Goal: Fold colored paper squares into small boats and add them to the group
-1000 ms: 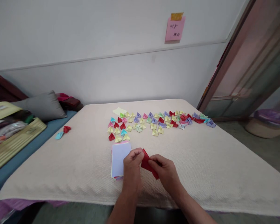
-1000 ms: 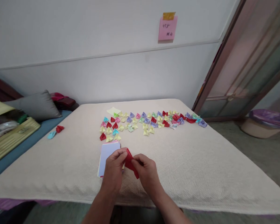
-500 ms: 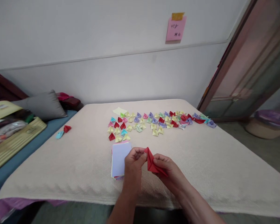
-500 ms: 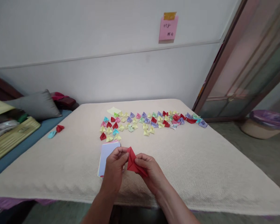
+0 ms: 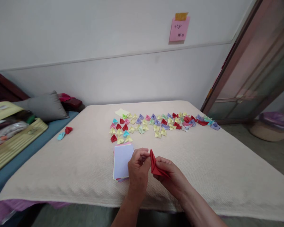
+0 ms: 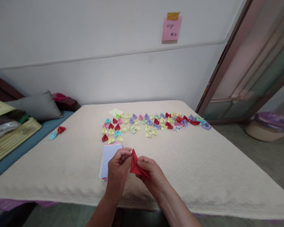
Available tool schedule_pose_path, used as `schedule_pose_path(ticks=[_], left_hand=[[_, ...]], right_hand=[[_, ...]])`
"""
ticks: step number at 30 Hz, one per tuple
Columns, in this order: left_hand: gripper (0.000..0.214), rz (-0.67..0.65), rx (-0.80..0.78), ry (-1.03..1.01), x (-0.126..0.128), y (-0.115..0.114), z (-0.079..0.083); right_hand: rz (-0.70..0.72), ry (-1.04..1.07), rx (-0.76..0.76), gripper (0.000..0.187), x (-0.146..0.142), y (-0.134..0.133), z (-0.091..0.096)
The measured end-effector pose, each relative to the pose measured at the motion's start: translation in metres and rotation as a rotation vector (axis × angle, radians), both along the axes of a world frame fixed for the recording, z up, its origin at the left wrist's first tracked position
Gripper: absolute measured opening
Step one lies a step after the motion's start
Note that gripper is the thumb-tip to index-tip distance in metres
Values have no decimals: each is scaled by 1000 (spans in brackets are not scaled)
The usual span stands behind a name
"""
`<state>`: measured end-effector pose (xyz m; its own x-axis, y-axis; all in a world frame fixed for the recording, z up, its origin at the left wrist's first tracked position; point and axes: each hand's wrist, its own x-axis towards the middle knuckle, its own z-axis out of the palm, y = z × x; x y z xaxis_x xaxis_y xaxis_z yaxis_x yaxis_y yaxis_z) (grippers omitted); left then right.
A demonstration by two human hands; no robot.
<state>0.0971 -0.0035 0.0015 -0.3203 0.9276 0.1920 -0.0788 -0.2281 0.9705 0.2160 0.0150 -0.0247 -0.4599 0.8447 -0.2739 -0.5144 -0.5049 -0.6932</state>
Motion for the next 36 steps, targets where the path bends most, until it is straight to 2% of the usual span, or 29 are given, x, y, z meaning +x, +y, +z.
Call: schedule_pose_path(ticks=[5, 11, 16, 20, 25, 31, 36], left_hand=[[8, 32, 32, 86, -3, 1, 0], [9, 46, -31, 133, -6, 0, 3], [16, -1, -135, -136, -6, 1, 4], [22, -113, -175, -262, -6, 1, 2], [29, -197, -188, -221, -6, 0, 4], [30, -189, -181, -87, -7, -1, 7], [31, -151, -176, -81, -7, -2, 7]], right_hand=[[-1, 0, -22, 17, 0, 0, 1], [12, 35, -37, 15, 0, 0, 0], [14, -17, -46, 19, -2, -1, 4], [26, -39, -38, 19, -3, -2, 5], [44, -26, -35, 18, -3, -1, 3], [59, 16, -45, 17, -3, -1, 2], [46, 36, -53, 17, -3, -2, 2]])
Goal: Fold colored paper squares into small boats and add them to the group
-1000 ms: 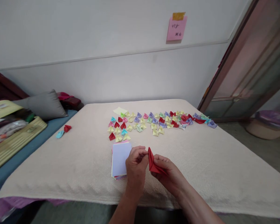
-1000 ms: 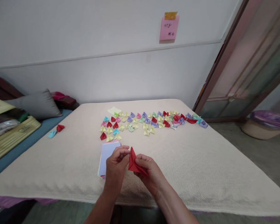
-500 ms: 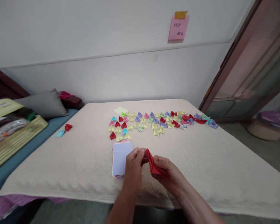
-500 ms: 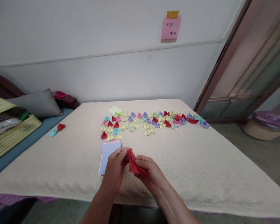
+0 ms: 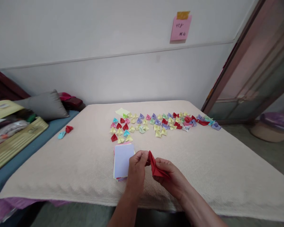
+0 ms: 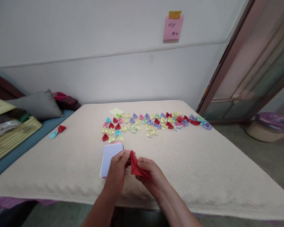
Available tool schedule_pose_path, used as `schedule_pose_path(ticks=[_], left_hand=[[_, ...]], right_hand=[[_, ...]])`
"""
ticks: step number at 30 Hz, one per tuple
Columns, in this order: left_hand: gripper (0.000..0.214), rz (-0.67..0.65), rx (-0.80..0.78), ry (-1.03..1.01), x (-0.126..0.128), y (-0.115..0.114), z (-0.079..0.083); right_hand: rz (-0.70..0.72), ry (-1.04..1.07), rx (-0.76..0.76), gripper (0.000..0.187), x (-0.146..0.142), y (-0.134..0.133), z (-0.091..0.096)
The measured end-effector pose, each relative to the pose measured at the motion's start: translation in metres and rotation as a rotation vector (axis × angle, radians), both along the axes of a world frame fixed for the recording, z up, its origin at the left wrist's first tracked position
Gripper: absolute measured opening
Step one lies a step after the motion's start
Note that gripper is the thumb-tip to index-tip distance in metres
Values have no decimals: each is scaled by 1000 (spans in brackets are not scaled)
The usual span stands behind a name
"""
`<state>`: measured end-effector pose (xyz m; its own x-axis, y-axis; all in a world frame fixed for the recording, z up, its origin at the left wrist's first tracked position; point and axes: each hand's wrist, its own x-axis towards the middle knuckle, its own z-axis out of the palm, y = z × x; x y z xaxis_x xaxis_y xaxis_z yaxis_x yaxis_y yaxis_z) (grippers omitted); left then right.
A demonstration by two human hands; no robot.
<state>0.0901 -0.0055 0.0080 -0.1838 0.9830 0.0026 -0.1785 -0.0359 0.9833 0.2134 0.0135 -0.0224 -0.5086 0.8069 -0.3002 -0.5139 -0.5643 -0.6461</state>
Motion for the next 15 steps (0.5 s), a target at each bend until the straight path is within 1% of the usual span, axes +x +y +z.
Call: schedule_pose_path(ticks=[7, 12, 15], left_hand=[[29, -35, 1, -22, -2, 0, -2], [21, -18, -16, -43, -3, 1, -5], [17, 1, 0, -93, -3, 3, -7]], right_hand=[[-4, 2, -18, 19, 0, 0, 0], [-3, 40, -27, 18, -1, 1, -2], [-4, 74, -32, 14, -1, 1, -6]])
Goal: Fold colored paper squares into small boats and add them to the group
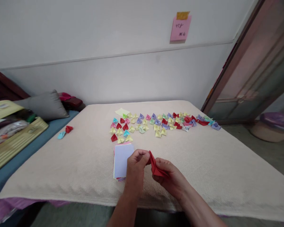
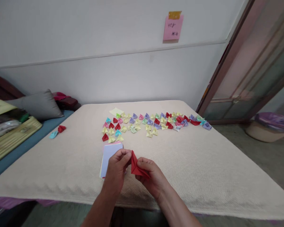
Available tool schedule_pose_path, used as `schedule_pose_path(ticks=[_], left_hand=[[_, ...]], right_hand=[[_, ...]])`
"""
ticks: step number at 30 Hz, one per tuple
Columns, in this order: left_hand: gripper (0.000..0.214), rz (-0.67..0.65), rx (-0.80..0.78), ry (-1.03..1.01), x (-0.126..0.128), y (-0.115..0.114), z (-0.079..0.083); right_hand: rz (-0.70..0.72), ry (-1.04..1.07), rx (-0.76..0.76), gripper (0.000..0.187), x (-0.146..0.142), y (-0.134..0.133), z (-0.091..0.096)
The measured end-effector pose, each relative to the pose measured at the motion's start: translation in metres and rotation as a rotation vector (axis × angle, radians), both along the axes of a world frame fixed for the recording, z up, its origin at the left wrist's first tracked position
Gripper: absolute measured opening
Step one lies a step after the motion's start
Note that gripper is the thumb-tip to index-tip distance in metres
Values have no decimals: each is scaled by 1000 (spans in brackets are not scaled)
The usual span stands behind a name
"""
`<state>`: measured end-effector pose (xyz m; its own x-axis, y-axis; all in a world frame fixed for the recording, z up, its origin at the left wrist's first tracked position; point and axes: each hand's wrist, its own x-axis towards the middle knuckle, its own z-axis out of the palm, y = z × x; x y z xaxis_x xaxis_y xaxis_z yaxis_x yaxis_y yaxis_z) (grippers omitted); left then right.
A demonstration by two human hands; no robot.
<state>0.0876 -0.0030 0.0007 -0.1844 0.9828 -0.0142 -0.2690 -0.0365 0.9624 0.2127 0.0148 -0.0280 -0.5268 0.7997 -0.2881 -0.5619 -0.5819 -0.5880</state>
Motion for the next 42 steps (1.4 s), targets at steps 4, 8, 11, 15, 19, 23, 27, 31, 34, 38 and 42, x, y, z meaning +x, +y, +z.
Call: schedule_pose_path(ticks=[4, 8, 11, 15, 19, 23, 27, 31, 34, 38, 42], left_hand=[[14, -8, 10, -72, 1, 1, -2], [13, 16, 10, -119, 1, 1, -1], [12, 35, 16, -146, 0, 1, 1], [11, 56, 10, -81, 0, 0, 5], [7, 90, -16, 42, 3, -2, 8], [7, 85, 54, 78, 5, -2, 5], [7, 97, 90, 95, 5, 0, 1], [7, 122, 92, 114, 5, 1, -2], [8, 127, 88, 113, 5, 2, -3], [8, 147, 109, 176, 4, 1, -2], [8, 174, 100, 252, 1, 0, 2]], right_hand=[[-5, 27, -1, 12, 0, 0, -3], [-14, 7, -21, 10, 0, -1, -2], [-35, 14, -41, 10, 0, -1, -2], [-46, 50, -65, 9, 0, 0, -3], [-52, 78, -75, 9, 0, 0, -5], [-41, 106, -60, 8, 0, 0, -6], [-25, 112, -46, 10, -1, 0, -7], [-41, 103, -72, 10, -1, 0, -6], [-47, 90, -86, 12, -1, -1, -5], [-41, 80, -81, 12, -2, -1, -4], [-32, 46, -81, 13, -2, -1, -3]])
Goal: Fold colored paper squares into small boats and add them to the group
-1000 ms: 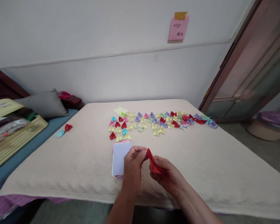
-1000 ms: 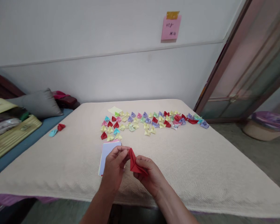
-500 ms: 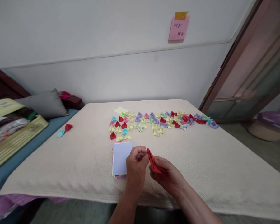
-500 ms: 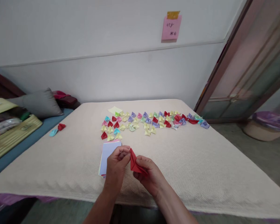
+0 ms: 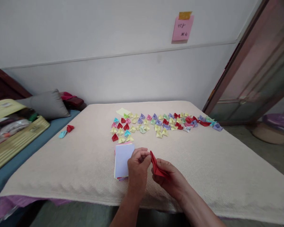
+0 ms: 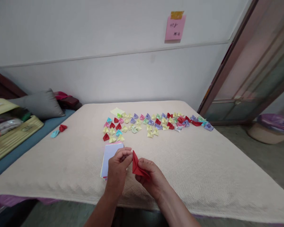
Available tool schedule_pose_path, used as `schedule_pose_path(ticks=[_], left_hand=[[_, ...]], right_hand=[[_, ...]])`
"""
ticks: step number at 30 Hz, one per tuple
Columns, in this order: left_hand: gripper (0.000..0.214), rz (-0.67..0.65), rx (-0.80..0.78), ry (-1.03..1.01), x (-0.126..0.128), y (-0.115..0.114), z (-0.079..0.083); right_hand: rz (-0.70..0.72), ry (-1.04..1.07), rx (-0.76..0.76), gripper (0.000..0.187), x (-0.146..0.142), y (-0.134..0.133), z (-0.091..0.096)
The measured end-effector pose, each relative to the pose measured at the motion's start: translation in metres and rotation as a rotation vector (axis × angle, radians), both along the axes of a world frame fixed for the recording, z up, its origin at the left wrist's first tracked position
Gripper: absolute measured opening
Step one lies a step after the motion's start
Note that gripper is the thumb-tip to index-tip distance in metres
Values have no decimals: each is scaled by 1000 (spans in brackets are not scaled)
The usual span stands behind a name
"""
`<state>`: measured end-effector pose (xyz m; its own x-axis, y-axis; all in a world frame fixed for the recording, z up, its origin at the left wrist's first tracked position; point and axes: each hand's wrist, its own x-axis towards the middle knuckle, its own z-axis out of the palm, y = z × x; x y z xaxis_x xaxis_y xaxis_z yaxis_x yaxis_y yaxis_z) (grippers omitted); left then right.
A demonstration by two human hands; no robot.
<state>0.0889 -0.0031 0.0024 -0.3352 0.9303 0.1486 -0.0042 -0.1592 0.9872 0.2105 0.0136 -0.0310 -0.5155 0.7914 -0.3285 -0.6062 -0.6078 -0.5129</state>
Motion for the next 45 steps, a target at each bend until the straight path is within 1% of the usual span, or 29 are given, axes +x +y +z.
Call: schedule_pose_path(ticks=[2, 5, 8, 10, 13, 17, 19, 22, 25, 27, 32, 37, 41, 42, 45], left_hand=[[8, 9, -18, -10, 0, 0, 2], [4, 3, -95, -118, -1, 0, 2], [18, -60, -203, -243, -3, 0, -1], [20, -107, -212, -271, -4, 1, -3], [12, -123, -162, -250, -7, 3, -3], [7, -94, -130, -187, -9, 5, -2], [6, -109, -168, -177, -11, 5, -2], [2, -198, -243, -197, -14, 5, -2], [9, -299, -264, -185, -17, 4, -2], [8, -326, -275, -154, -19, 4, -2], [4, -325, -303, -142, -21, 5, -3], [24, -313, -269, -163, -21, 4, -1], [35, -294, -277, -168, -19, 4, 0], [35, -307, -284, -159, -19, 4, 0], [24, -345, -305, -137, -20, 6, -5]], right_hand=[[7, -23, 4, 14, 0, 0, 0], [22, -38, 16, 14, -1, 0, 0], [21, -39, 6, 13, -1, -1, 0], [10, -45, -14, 12, -1, -2, 1], [10, -70, -21, 13, -1, -3, 4], [55, -155, 29, 17, -2, -2, 8], [60, -190, 44, 16, -2, -2, 9], [71, -204, 82, 14, -1, 0, 7], [90, -206, 112, 12, 1, 1, 5], [96, -218, 122, 11, 1, 2, 4], [88, -254, 170, 11, 3, 3, 6], [40, -342, 211, 10, 6, 4, 9], [-15, -450, 260, 12, 7, 6, 11], [-31, -482, 284, 13, 7, 6, 11], [-59, -564, 352, 14, 8, 7, 11]])
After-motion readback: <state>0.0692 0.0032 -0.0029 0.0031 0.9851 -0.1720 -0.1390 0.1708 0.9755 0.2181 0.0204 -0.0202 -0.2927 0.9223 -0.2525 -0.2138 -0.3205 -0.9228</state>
